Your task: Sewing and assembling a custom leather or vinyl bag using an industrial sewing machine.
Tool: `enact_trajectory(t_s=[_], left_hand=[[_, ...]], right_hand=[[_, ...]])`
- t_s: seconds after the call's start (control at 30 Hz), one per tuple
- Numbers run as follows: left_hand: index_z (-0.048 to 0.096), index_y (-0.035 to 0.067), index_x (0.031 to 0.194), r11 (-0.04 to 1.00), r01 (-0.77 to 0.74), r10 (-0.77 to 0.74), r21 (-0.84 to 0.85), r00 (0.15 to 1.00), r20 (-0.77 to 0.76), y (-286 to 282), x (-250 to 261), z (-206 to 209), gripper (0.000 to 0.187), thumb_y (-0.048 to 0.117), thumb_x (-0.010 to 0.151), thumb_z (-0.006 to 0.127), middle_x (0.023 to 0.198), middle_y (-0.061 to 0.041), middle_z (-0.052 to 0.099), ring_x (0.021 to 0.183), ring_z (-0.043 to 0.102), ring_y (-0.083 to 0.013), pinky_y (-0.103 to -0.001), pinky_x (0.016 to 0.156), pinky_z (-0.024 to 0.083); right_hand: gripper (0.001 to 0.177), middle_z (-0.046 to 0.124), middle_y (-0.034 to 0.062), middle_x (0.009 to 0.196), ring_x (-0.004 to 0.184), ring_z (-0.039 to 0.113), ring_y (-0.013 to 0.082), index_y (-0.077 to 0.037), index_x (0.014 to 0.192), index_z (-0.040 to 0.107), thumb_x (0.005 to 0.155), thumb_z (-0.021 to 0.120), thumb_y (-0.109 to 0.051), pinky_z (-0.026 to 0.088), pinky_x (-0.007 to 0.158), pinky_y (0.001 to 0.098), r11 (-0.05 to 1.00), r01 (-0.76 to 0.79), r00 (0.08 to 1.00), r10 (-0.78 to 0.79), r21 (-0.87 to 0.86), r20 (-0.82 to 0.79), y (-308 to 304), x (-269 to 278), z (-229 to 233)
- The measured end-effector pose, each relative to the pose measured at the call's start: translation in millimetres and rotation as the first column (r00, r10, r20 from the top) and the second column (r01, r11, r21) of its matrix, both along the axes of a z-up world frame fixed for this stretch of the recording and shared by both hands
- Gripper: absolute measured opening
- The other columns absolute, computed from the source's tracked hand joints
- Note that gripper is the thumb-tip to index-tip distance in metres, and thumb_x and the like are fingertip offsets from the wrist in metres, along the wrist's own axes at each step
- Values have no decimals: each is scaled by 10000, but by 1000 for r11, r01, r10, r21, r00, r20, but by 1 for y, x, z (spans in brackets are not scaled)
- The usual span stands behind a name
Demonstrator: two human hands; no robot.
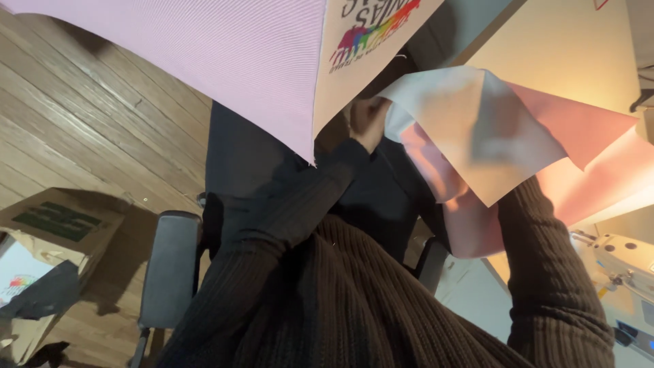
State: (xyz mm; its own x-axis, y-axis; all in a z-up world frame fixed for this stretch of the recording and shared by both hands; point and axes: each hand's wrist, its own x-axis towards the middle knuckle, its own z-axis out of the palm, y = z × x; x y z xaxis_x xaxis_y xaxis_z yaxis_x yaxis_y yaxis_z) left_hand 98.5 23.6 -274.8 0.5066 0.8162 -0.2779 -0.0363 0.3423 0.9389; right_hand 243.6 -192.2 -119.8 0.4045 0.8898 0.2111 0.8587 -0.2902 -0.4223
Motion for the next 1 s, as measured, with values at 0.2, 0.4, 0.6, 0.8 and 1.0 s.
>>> enact_trajectory(t_s=[0.2, 0.4, 0.6, 0.8, 1.0], left_hand=[[716, -24, 857, 989, -113, 83, 93, 958, 276, 2, 17, -37, 377, 335, 958, 658, 669, -56, 677, 630, 625, -93, -326, 574, 474], [772, -72, 786, 988, 137, -139, -66, 990, -36, -7, 32, -63, 551, 437, 990, 712, 642, -135, 661, 613, 587, -150, -354, 617, 455], [661, 86, 1203, 849, 26, 168, -527, 933, 318, 15, -15, 31, 472, 437, 898, 737, 1107, -7, 728, 981, 674, -50, -233, 865, 499], [753, -17, 1002, 901, 7, 82, -434, 979, 185, 13, -20, 49, 465, 425, 858, 760, 891, -83, 764, 785, 691, -127, -297, 676, 533], [812, 28, 905, 968, 17, 7, -251, 996, 94, 14, -39, 74, 525, 534, 787, 736, 723, -21, 749, 659, 676, -79, -274, 625, 535]], right_hand=[[464, 624, 123, 913, 873, 600, 222, 25, 1024, 628, 1175, 472, -385, 455, 820, 382, 999, 18, 1000, -17, 26, -21, -4, 0, 7], [471, 626, 115, 882, 841, 604, 209, 25, 1004, 633, 1185, 463, -376, 462, 792, 370, 995, 58, 998, -56, 78, -34, 125, -18, 58], [481, 628, 108, 851, 809, 609, 195, 25, 983, 637, 1195, 455, -367, 469, 763, 357, 987, 103, 994, -96, 126, -56, 167, -13, 63], [494, 630, 100, 821, 777, 613, 182, 25, 963, 642, 1205, 446, -358, 476, 735, 345, 983, 117, 990, -104, 143, -92, 176, -13, 61], [508, 632, 92, 790, 745, 618, 168, 26, 943, 647, 1216, 437, -349, 483, 707, 332, 973, 165, 981, -146, 159, -126, 160, -4, 62]])
